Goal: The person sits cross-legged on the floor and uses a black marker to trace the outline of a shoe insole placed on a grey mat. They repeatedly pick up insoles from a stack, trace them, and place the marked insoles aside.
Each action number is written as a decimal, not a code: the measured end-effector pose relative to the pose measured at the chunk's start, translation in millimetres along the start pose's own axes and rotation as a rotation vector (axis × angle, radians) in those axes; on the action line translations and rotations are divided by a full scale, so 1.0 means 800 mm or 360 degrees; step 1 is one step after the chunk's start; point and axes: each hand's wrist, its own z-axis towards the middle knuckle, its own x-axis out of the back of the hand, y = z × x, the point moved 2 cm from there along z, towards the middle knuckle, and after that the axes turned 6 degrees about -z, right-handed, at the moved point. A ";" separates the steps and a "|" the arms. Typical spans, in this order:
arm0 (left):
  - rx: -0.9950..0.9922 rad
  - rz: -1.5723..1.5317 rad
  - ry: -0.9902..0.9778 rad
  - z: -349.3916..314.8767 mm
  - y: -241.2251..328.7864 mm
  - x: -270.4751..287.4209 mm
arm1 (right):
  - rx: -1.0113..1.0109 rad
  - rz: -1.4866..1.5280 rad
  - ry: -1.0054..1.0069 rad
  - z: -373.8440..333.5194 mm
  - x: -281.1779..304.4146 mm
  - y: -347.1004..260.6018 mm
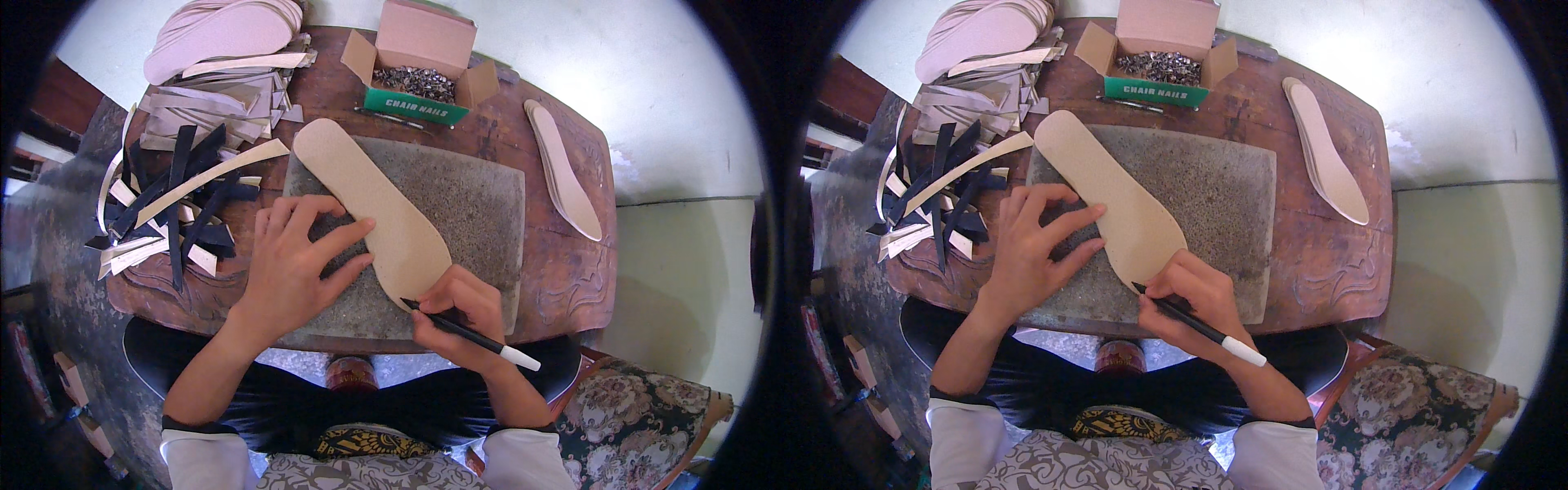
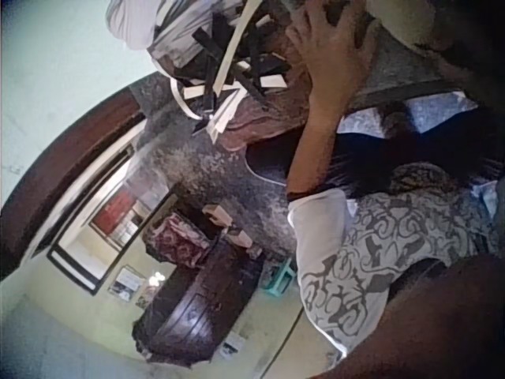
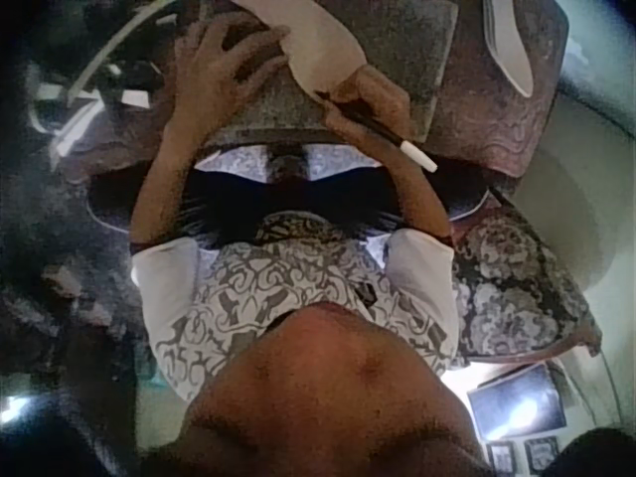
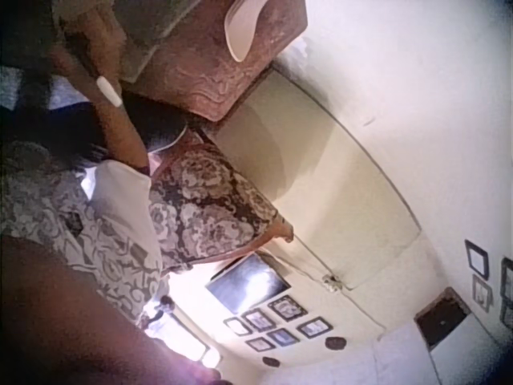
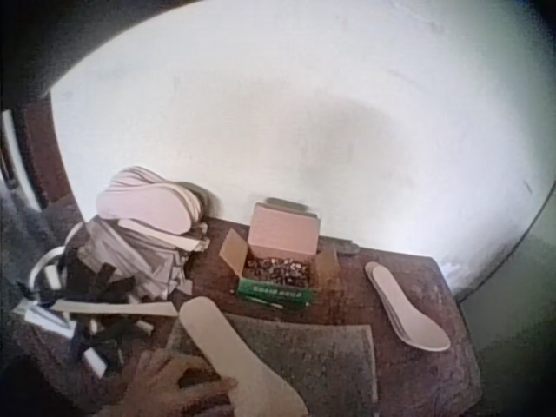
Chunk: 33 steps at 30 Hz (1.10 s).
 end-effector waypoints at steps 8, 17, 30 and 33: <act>0.0001 -0.0017 -0.0002 0.000 0.000 0.001 | 0.0092 0.0052 -0.0053 -0.003 0.003 0.005; -0.0018 -0.0014 0.0011 0.003 0.005 0.004 | 0.0025 0.0033 0.0005 -0.003 0.001 0.004; 0.0006 0.0003 0.0004 0.000 0.001 0.000 | 0.0021 0.0006 -0.0007 -0.002 0.000 0.003; 0.0013 -0.0003 -0.0005 0.000 0.001 0.001 | 0.0020 -0.0004 -0.0005 -0.002 0.000 0.002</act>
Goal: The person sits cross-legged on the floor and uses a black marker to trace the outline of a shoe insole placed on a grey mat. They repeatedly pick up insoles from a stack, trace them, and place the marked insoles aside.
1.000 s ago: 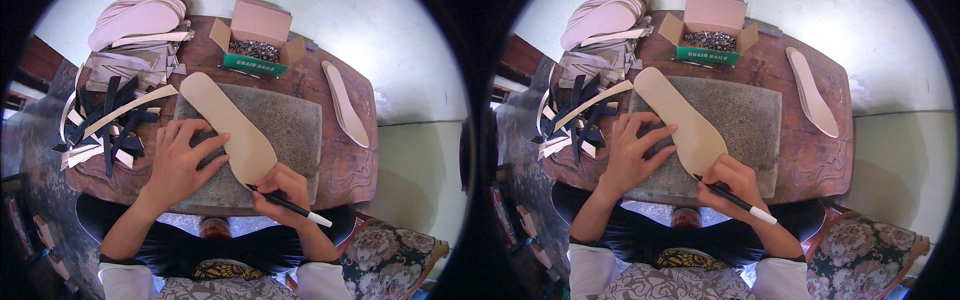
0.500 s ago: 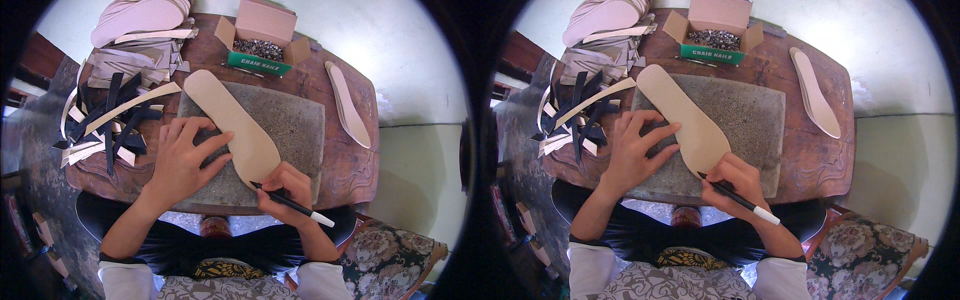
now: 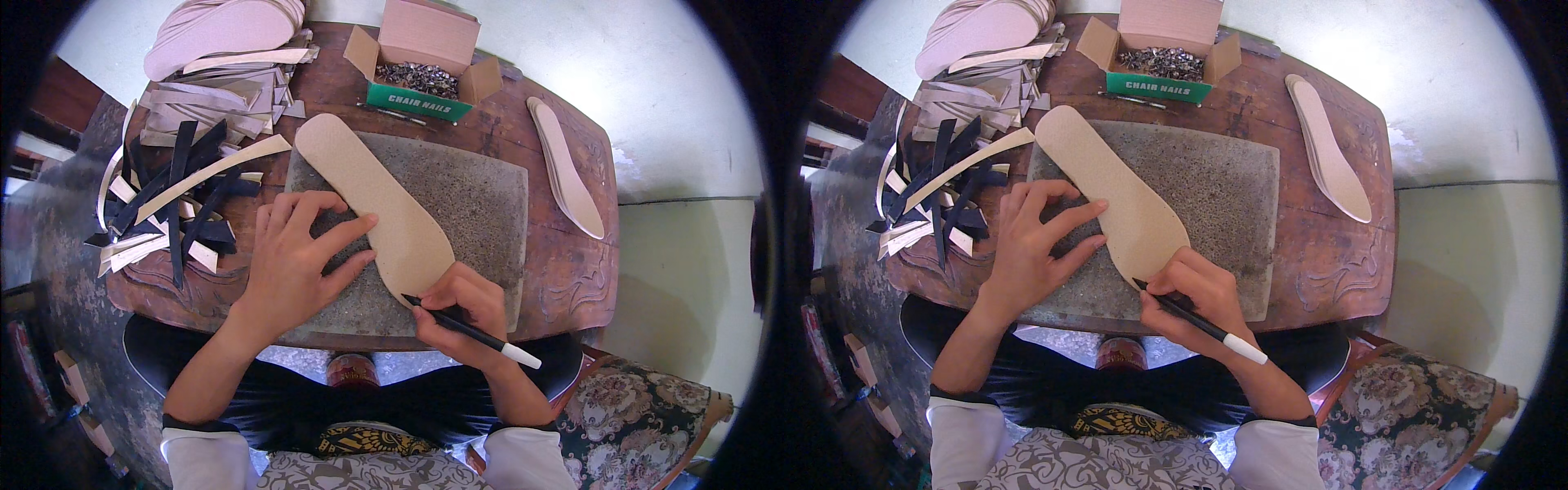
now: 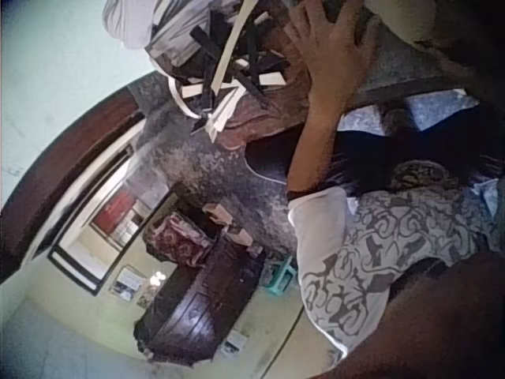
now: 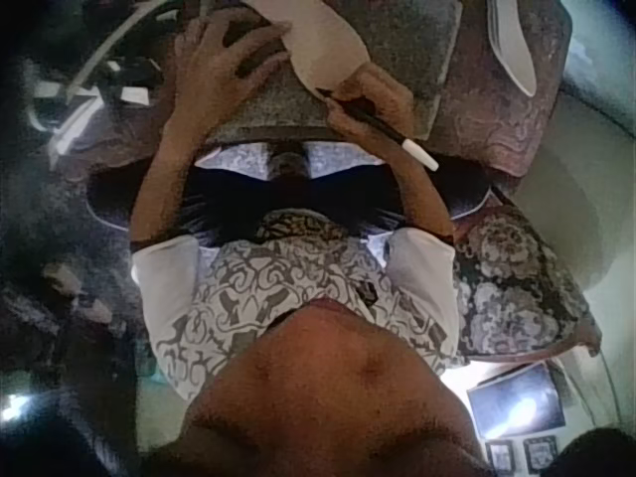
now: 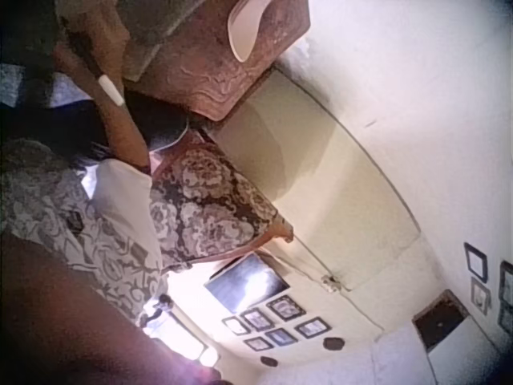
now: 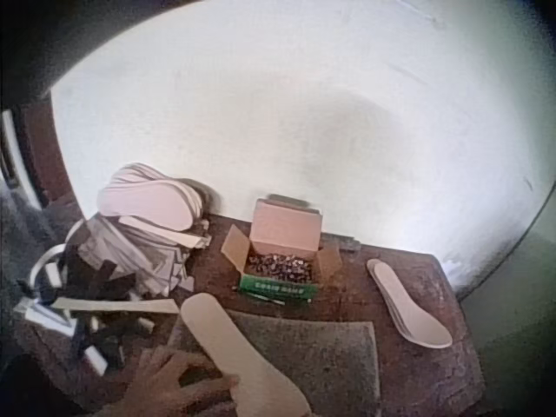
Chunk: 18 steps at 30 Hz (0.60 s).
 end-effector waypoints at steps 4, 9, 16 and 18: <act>0.0003 0.0008 0.0002 0.000 0.000 0.000 | -0.0016 -0.0018 -0.0009 -0.001 0.000 0.000; -0.0025 0.0015 0.0004 0.002 0.003 0.003 | -0.0025 0.0001 0.0003 0.000 -0.002 0.000; -0.0008 0.0016 0.0001 0.001 0.002 0.000 | -0.0024 0.0003 0.0008 0.000 0.000 -0.001; -0.0010 0.0013 0.0006 0.001 0.001 -0.001 | -0.0027 -0.0002 0.0006 0.000 0.000 -0.002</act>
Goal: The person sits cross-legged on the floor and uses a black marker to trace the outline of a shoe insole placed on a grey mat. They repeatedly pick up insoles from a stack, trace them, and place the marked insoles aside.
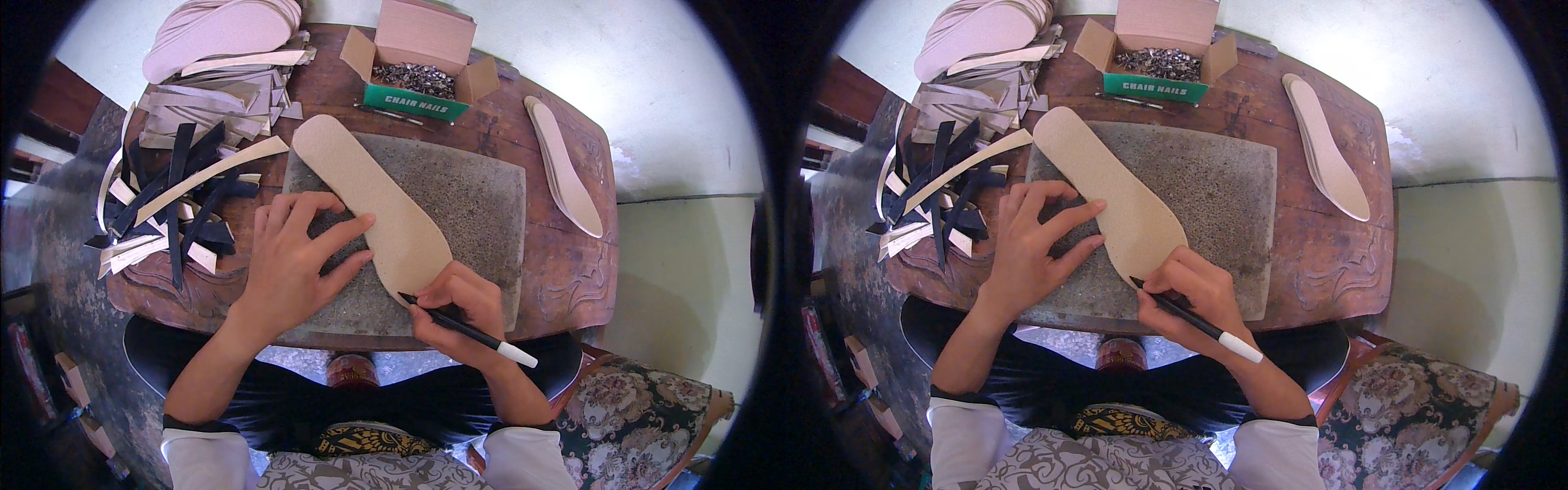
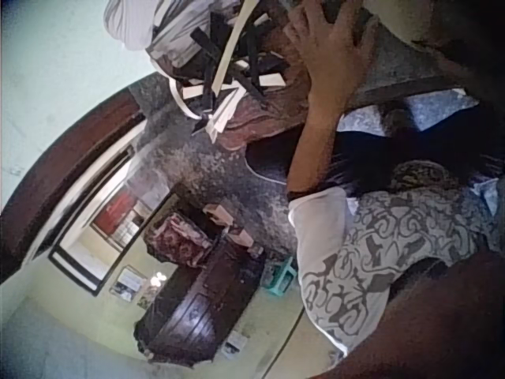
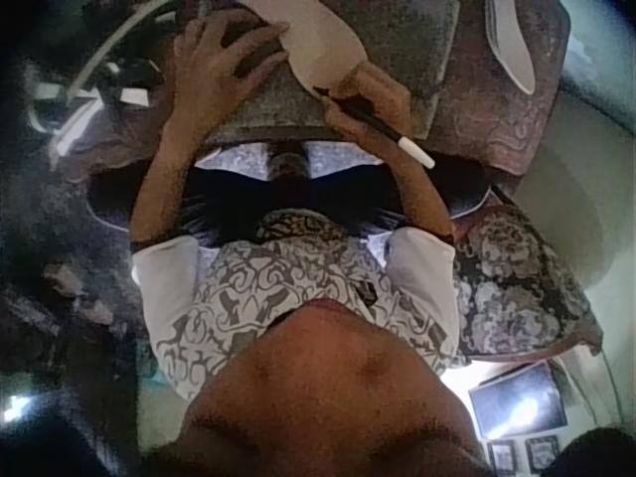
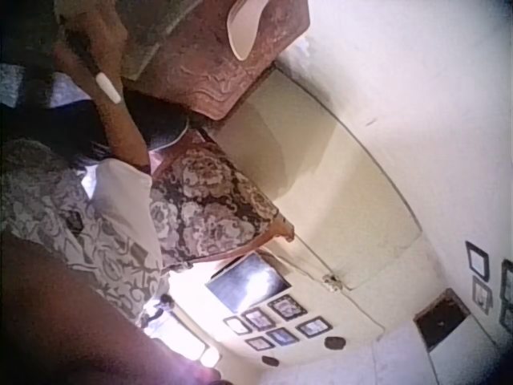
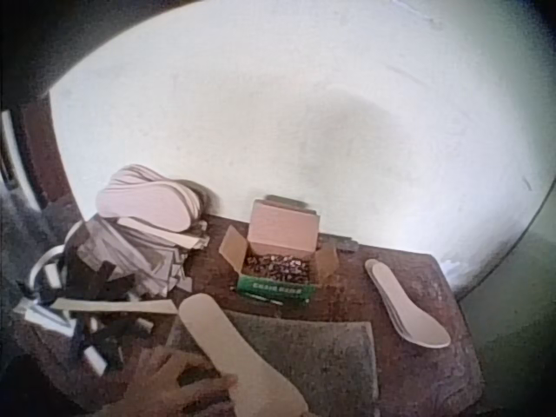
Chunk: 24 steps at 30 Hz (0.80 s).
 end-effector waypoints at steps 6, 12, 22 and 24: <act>-0.0014 0.0003 0.0011 0.000 0.000 0.001 | -0.0012 -0.0014 -0.0021 0.000 0.000 -0.001; -0.0006 0.0002 0.0004 0.000 0.001 0.002 | 0.0021 -0.0014 -0.0016 0.000 0.000 0.001; -0.0017 -0.0012 0.0004 0.002 0.003 0.003 | 0.0045 -0.0024 -0.0016 0.001 0.000 0.001; -0.0018 -0.0007 0.0007 0.002 0.003 0.004 | 0.0040 -0.0019 -0.0020 0.001 0.001 0.001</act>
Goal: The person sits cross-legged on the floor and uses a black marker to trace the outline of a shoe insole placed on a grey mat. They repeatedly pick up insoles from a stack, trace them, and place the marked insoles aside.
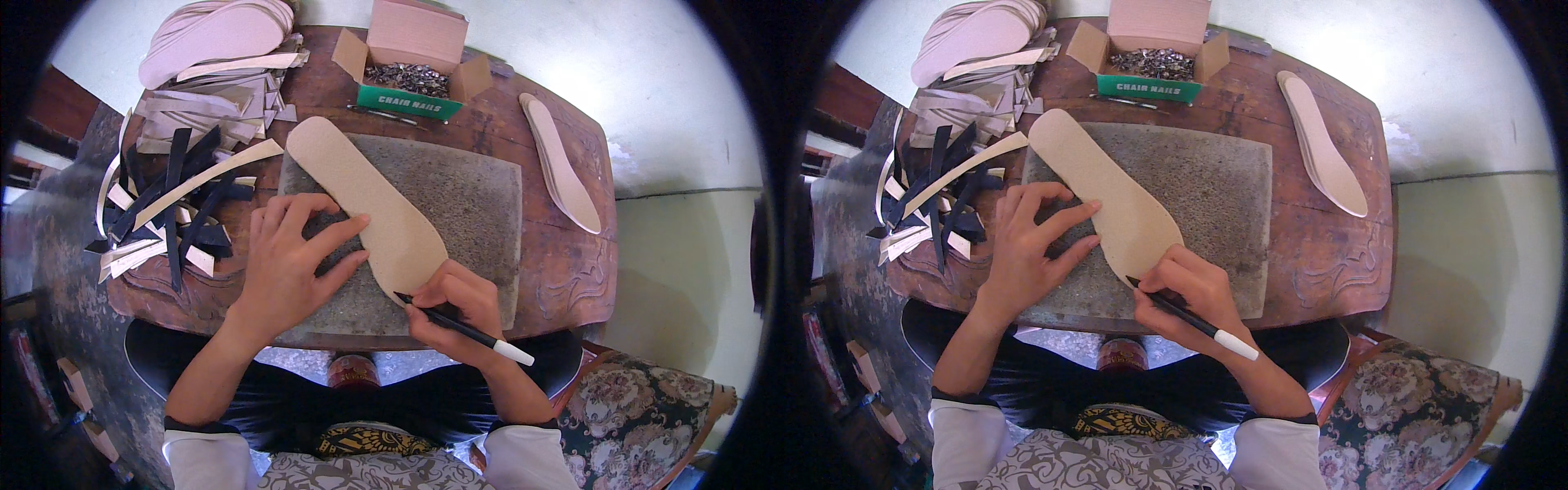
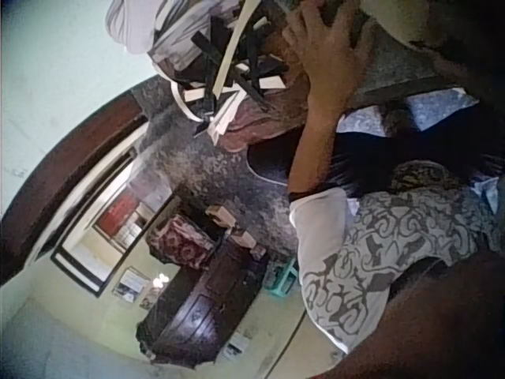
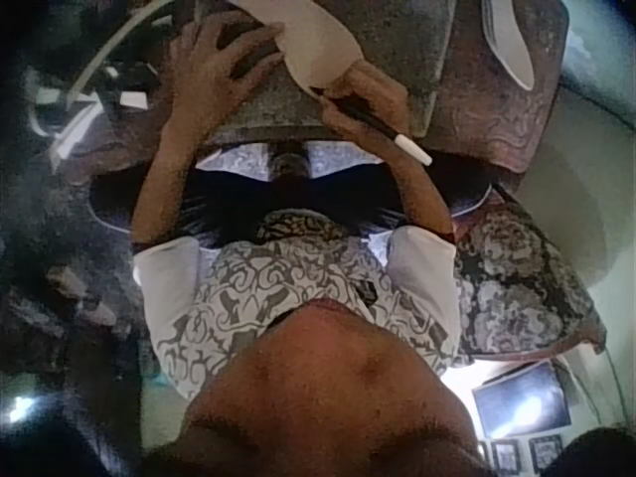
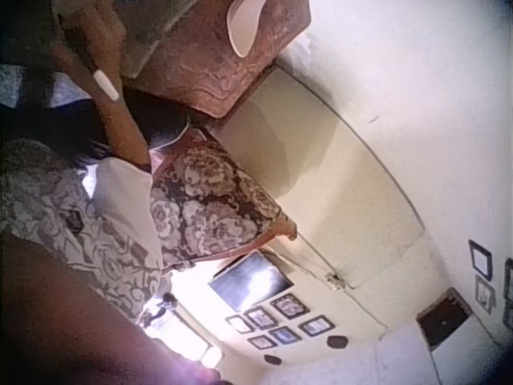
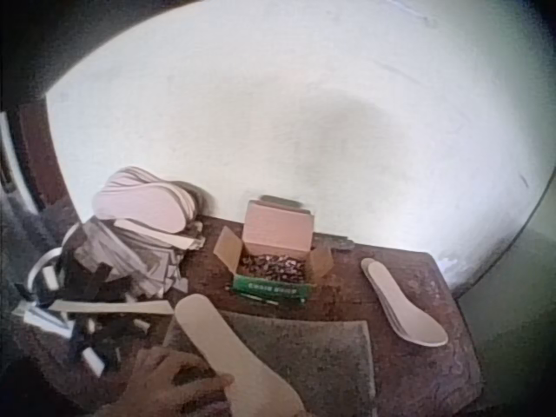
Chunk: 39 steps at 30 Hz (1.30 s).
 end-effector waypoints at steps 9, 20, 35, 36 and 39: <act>0.0005 -0.0005 0.0014 -0.002 -0.004 -0.002 | 0.0063 0.0154 -0.0060 -0.001 0.010 0.013; 0.0031 -0.0022 -0.0013 -0.003 -0.006 -0.002 | 0.0173 0.0360 -0.0392 0.004 0.027 0.020; -0.0004 -0.0037 0.0004 0.000 -0.001 0.000 | 0.0074 0.0137 -0.0255 0.001 0.021 0.018; 0.0002 -0.0028 0.0004 0.000 -0.002 -0.001 | 0.0084 0.0150 -0.0227 0.002 0.020 0.016; 0.0012 -0.0013 0.0008 -0.003 -0.005 -0.004 | 0.0099 0.0170 -0.0157 0.003 0.015 0.013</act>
